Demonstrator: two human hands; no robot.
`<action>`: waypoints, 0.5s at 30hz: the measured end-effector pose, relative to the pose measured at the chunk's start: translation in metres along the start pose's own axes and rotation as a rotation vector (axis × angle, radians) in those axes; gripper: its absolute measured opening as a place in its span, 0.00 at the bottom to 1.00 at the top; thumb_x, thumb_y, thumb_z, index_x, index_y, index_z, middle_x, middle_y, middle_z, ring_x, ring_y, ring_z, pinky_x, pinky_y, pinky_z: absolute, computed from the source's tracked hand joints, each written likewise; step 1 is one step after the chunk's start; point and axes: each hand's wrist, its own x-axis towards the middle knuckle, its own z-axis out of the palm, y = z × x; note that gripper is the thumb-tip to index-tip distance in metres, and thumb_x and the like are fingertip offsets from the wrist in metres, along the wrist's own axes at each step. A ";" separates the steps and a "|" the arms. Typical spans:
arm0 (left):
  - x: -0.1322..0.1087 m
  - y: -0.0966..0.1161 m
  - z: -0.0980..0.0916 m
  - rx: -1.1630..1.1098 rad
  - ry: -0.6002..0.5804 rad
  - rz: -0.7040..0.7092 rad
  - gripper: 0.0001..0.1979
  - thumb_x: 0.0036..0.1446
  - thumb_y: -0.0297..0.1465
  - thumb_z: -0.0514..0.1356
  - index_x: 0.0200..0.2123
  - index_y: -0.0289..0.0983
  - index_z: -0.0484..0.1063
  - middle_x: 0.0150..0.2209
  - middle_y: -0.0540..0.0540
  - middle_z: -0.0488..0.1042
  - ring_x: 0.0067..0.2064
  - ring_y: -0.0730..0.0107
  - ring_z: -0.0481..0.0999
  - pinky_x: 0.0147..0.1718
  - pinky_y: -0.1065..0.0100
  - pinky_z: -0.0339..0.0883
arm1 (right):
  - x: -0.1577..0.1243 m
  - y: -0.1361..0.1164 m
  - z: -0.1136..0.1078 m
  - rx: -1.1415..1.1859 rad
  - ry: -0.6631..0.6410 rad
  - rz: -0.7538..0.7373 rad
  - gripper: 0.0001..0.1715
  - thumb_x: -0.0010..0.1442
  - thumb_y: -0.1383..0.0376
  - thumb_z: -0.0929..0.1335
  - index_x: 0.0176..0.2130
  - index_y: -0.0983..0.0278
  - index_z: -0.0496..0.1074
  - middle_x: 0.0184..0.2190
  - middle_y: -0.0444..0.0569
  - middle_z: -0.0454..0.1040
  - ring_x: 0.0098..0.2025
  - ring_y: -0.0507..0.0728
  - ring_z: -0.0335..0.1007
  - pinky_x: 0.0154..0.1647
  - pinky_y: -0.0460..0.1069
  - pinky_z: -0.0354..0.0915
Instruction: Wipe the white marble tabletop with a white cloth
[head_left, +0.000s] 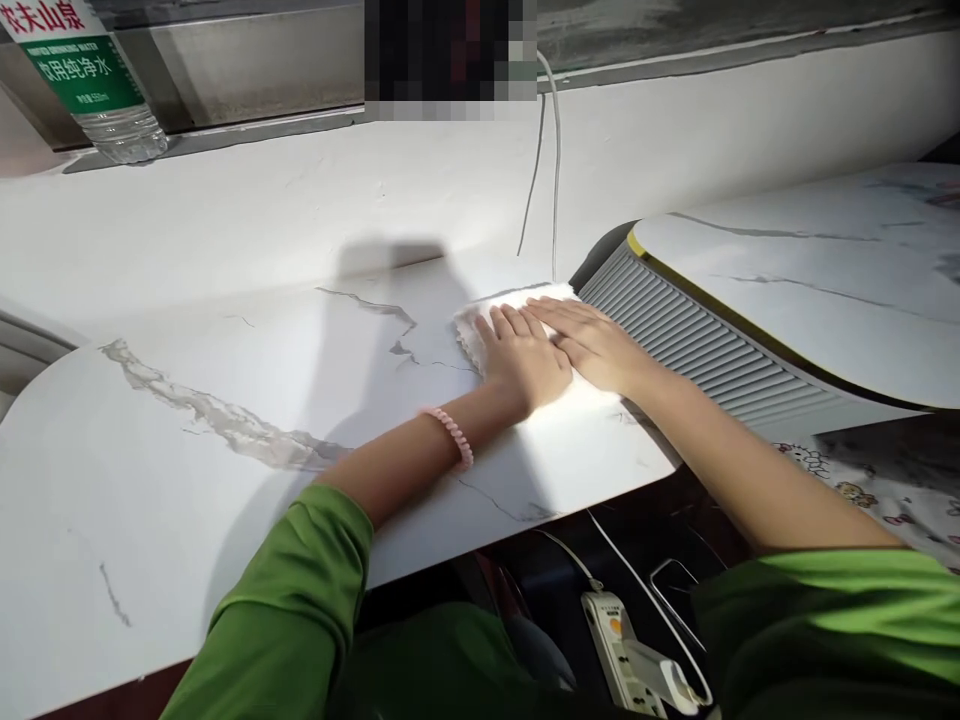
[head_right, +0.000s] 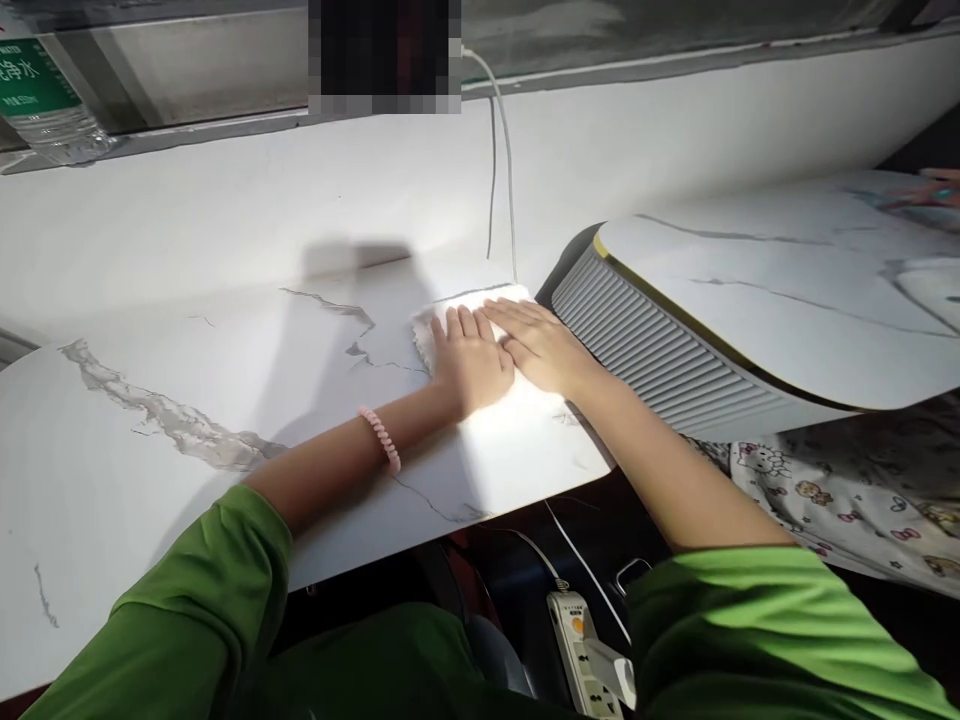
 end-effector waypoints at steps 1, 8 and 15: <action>0.009 -0.007 -0.001 -0.002 0.003 -0.011 0.32 0.68 0.34 0.45 0.68 0.18 0.52 0.69 0.27 0.53 0.70 0.41 0.51 0.68 0.44 0.44 | 0.012 0.003 0.003 0.001 0.004 -0.004 0.33 0.64 0.68 0.55 0.65 0.69 0.64 0.66 0.55 0.64 0.69 0.61 0.55 0.70 0.63 0.52; 0.065 -0.063 -0.006 -0.020 -0.021 -0.050 0.30 0.68 0.32 0.43 0.68 0.20 0.51 0.70 0.29 0.52 0.71 0.47 0.50 0.68 0.48 0.42 | 0.097 0.014 0.025 0.060 0.051 -0.004 0.32 0.61 0.68 0.59 0.62 0.62 0.69 0.62 0.49 0.69 0.67 0.64 0.60 0.68 0.67 0.56; 0.113 -0.096 -0.002 -0.012 -0.022 -0.107 0.30 0.69 0.33 0.39 0.69 0.25 0.51 0.70 0.35 0.54 0.71 0.54 0.51 0.69 0.50 0.43 | 0.155 0.030 0.042 0.076 0.091 0.005 0.31 0.59 0.67 0.59 0.60 0.63 0.71 0.61 0.50 0.71 0.64 0.65 0.64 0.67 0.65 0.58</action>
